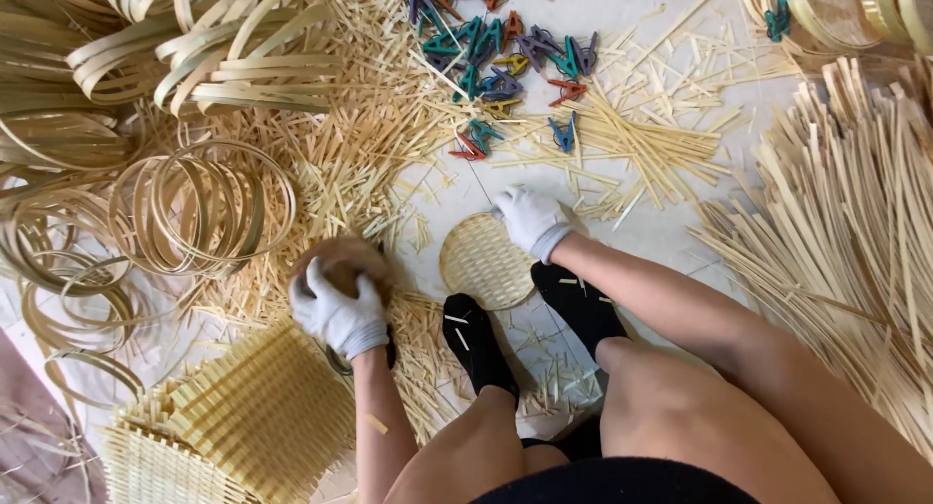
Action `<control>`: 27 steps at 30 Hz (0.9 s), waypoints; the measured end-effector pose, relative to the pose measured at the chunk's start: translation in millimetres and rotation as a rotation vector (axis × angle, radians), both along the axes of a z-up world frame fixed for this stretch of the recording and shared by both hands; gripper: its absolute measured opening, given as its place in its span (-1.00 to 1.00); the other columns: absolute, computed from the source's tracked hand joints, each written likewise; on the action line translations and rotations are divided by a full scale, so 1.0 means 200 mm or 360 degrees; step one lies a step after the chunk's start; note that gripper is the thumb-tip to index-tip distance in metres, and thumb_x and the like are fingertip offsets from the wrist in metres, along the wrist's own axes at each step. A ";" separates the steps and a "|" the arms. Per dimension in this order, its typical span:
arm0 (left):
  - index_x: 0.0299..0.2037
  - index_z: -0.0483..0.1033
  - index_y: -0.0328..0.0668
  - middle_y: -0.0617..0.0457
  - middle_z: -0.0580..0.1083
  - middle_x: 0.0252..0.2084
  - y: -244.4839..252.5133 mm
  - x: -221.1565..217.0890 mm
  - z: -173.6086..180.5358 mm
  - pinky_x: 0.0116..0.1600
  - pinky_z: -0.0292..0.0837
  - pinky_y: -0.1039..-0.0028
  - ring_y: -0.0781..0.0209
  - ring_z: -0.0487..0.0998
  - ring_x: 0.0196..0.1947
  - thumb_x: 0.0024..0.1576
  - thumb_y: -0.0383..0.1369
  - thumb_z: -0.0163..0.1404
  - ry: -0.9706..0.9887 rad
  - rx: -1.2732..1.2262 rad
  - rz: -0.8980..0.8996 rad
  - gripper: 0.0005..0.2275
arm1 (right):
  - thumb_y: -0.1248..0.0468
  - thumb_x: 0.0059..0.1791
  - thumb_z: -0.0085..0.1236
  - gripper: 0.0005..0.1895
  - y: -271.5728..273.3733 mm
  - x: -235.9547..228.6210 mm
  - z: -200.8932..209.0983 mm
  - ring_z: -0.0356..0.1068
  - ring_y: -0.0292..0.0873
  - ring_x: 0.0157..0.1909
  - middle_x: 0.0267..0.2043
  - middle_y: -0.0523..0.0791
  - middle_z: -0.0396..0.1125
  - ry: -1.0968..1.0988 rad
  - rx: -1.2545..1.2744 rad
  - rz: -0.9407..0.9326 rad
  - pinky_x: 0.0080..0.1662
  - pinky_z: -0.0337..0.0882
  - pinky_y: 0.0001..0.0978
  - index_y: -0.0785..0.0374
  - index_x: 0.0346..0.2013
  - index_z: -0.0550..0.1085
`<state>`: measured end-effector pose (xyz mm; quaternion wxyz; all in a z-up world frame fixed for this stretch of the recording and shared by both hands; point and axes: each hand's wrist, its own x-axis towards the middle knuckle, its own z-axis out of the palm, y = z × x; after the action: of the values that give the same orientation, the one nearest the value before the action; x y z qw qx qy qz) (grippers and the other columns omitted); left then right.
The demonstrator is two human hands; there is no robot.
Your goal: The recorder is weaving bamboo strips into a flat panel and then securing it around a wooden circular frame.
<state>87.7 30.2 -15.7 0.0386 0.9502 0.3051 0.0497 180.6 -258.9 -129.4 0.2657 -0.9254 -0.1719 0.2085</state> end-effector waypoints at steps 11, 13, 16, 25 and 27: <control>-0.02 0.63 -0.26 -0.16 0.65 -0.22 -0.15 0.17 -0.36 -0.11 0.54 0.36 0.09 0.66 -0.25 0.17 -0.32 0.07 0.0579 -0.1546 -0.0494 -0.75 | 0.08 0.02 0.04 -0.77 0.17 0.19 0.17 0.42 0.03 -0.03 -0.09 -0.11 0.46 0.0132 -0.0064 0.0420 0.02 0.40 -0.06 -0.03 -0.20 0.63; -0.05 0.64 -0.28 -0.16 0.66 -0.29 -0.17 0.15 -0.39 -0.15 0.56 0.33 0.03 0.66 -0.33 0.13 -0.33 0.08 0.0621 -0.1655 -0.0292 -0.75 | 0.05 0.02 0.06 -0.78 0.25 0.19 0.18 0.40 0.03 -0.02 -0.11 -0.13 0.47 0.0164 -0.0018 0.0472 0.04 0.39 -0.06 -0.09 -0.22 0.66; -0.09 0.64 -0.31 -0.15 0.66 -0.26 -0.19 0.11 -0.46 -0.12 0.57 0.32 0.04 0.70 -0.30 0.12 -0.31 0.09 0.0499 -0.1547 -0.0438 -0.75 | 0.04 -0.02 0.12 -0.81 0.31 0.15 0.11 0.39 -0.01 0.01 -0.17 -0.17 0.49 0.0146 -0.0022 0.0481 0.02 0.40 -0.09 -0.14 -0.30 0.67; -0.10 0.60 -0.30 -0.16 0.62 -0.22 -0.16 -0.10 -0.39 -0.08 0.52 0.33 -0.02 0.68 -0.23 0.17 -0.25 0.08 0.0317 -0.1547 -0.0447 -0.74 | 0.03 0.07 0.12 -0.73 -0.02 0.08 0.15 0.45 0.09 -0.08 -0.12 0.00 0.49 0.0243 0.0285 0.0085 -0.05 0.43 -0.06 0.07 -0.08 0.62; -0.17 0.59 -0.27 -0.14 0.64 -0.32 -0.18 -0.12 -0.32 -0.12 0.54 0.32 -0.01 0.69 -0.31 0.05 -0.24 0.16 0.0612 -0.1583 -0.0327 -0.73 | 0.07 -0.03 0.18 -0.64 -0.16 0.06 0.15 0.50 0.06 -0.14 -0.12 0.02 0.49 0.0601 0.0314 0.0032 -0.07 0.45 -0.11 0.16 -0.03 0.54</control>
<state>63.8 -6.0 -79.9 0.4318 0.8342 0.1988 -0.2794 192.5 -290.7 -99.8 0.3804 -0.8376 -0.1479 0.3630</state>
